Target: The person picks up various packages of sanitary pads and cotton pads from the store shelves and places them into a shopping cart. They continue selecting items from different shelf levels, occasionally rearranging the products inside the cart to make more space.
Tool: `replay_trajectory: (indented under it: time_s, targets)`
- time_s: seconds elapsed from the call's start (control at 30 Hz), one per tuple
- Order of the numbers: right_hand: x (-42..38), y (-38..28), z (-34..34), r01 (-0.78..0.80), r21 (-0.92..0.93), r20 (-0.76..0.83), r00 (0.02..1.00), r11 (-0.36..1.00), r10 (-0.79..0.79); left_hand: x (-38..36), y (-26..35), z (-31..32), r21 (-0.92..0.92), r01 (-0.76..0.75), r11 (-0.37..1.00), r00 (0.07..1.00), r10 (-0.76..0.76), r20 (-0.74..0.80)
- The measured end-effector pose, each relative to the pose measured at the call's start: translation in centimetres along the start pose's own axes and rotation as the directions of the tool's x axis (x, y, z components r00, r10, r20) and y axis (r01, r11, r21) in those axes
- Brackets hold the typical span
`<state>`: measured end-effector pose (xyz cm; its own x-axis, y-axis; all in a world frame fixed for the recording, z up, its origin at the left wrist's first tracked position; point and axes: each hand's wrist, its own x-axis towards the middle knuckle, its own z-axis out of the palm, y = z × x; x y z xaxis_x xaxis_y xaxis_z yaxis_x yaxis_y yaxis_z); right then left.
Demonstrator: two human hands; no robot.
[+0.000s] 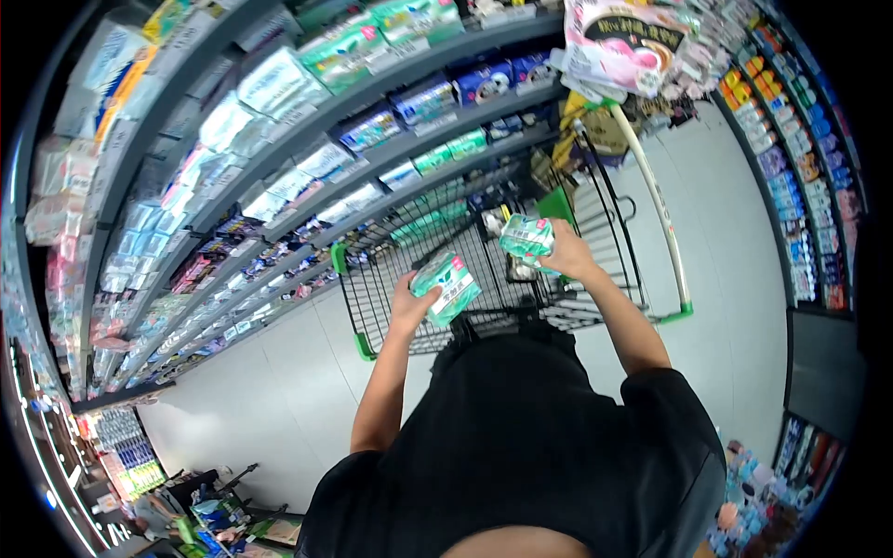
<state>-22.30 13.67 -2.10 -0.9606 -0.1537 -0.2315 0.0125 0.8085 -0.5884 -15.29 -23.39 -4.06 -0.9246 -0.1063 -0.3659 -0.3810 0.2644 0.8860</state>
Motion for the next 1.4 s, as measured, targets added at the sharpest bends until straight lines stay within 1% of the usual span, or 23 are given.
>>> replay_trajectory:
  time_s: [0.03,0.13,0.17,0.23,0.33,0.4,0.47,0.53,0.57,0.6,0.67,0.77,0.8,0.83,0.93,0.97,1.1,1.23,1.27,1.3,1.33,1.37,1.4]
  targets:
    - [-0.9,1.2,1.3,-0.119,-0.052,0.11,0.986,0.992,0.124,-0.9,-2.5,0.4,-0.038,0.084,0.996,0.996,-0.084,0.01]
    - [-2.5,4.4,5.1,-0.192,-0.172,0.273,0.933,0.966,0.234,-2.6,-6.6,0.5,0.112,0.077,0.991,0.997,-0.08,0.023]
    - [-2.5,4.6,5.9,-0.192,-0.188,0.295,0.924,0.963,0.242,-3.0,-7.6,0.7,0.067,0.077,0.995,0.997,-0.078,0.021]
    - [-2.3,4.9,7.8,-0.184,-0.218,0.335,0.908,0.958,0.251,-3.3,-8.6,0.7,0.12,0.062,0.991,0.998,-0.064,0.011]
    - [-0.5,5.1,10.6,-0.108,-0.034,0.355,0.928,0.994,0.113,-3.1,-9.7,0.8,0.167,0.052,0.985,0.999,-0.052,-0.004]
    - [1.0,4.5,11.4,-0.115,0.134,0.392,0.918,0.984,0.054,-3.1,-10.1,0.7,0.204,0.048,0.978,0.999,-0.047,-0.012]
    - [2.4,5.4,13.3,-0.046,0.191,0.298,0.955,0.98,-0.013,-3.6,-9.2,0.9,0.204,0.054,0.977,0.998,-0.05,-0.026]
    - [3.0,5.5,14.7,-0.131,-0.013,0.226,0.965,0.991,0.131,-4.2,-6.7,1.0,0.206,0.034,0.978,0.999,-0.037,0.011]
    - [3.5,5.4,14.7,-0.103,-0.037,0.286,0.952,0.994,0.109,-3.7,-8.5,1.2,0.217,-0.014,0.976,1.0,0.015,-0.003]
    - [3.8,5.5,15.3,-0.076,-0.027,0.286,0.955,0.997,0.08,-3.2,-10.6,1.5,0.236,-0.004,0.972,1.0,0.008,-0.013]
    - [3.0,3.6,14.3,-0.01,-0.059,0.284,0.958,0.998,0.027,-3.3,-10.6,1.9,0.207,0.021,0.978,1.0,-0.018,-0.019]
    - [2.4,4.8,16.6,0.004,0.068,0.436,0.9,0.998,-0.033,-2.4,-10.7,2.5,0.237,-0.007,0.971,1.0,0.002,0.025]
    - [1.6,6.6,18.4,0.126,0.12,0.33,0.93,0.985,-0.159,-2.2,-10.0,2.7,0.244,-0.026,0.97,0.999,0.017,0.042]
    - [0.7,6.3,18.4,0.108,0.135,0.341,0.928,0.985,-0.148,-2.8,-6.9,2.6,0.36,-0.072,0.93,0.997,0.072,0.013]
    - [-0.7,5.8,18.2,0.04,0.125,0.45,0.888,0.991,-0.092,-1.1,-5.0,3.3,0.264,-0.043,0.963,0.999,0.04,0.016]
    - [-1.2,5.5,17.8,0.032,0.088,0.489,0.869,0.996,-0.071,-0.7,-4.3,3.4,0.343,-0.072,0.937,0.997,0.077,0.0]
    - [-1.6,5.5,17.1,0.036,0.008,0.571,0.82,0.999,-0.034,1.2,-3.4,3.5,0.368,-0.13,0.921,0.974,0.189,-0.127]
    - [-0.8,5.2,16.3,0.021,0.211,0.421,0.9,0.977,-0.11,3.0,-4.1,2.2,0.31,-0.248,0.918,0.941,0.304,-0.148]
    - [0.3,4.7,16.0,0.017,0.291,0.38,0.915,0.957,-0.132,3.2,-4.3,1.9,0.278,-0.214,0.937,0.953,0.262,-0.15]
    - [2.3,3.5,15.0,0.019,0.292,0.401,0.905,0.956,-0.141,3.2,-4.0,1.3,0.245,-0.18,0.953,0.964,0.22,-0.149]
    - [3.7,-0.3,12.3,0.028,0.306,0.332,0.934,0.952,-0.134,3.1,-3.6,0.9,0.211,-0.146,0.966,0.973,0.178,-0.145]
    - [5.6,-3.7,10.4,0.092,0.407,0.227,0.954,0.909,-0.198,3.0,-3.3,0.6,0.227,-0.136,0.964,0.974,0.172,-0.148]
    - [8.2,-7.2,8.4,0.242,0.324,0.119,0.949,0.914,-0.293,3.0,-3.2,0.4,0.181,-0.142,0.973,0.976,0.168,-0.14]
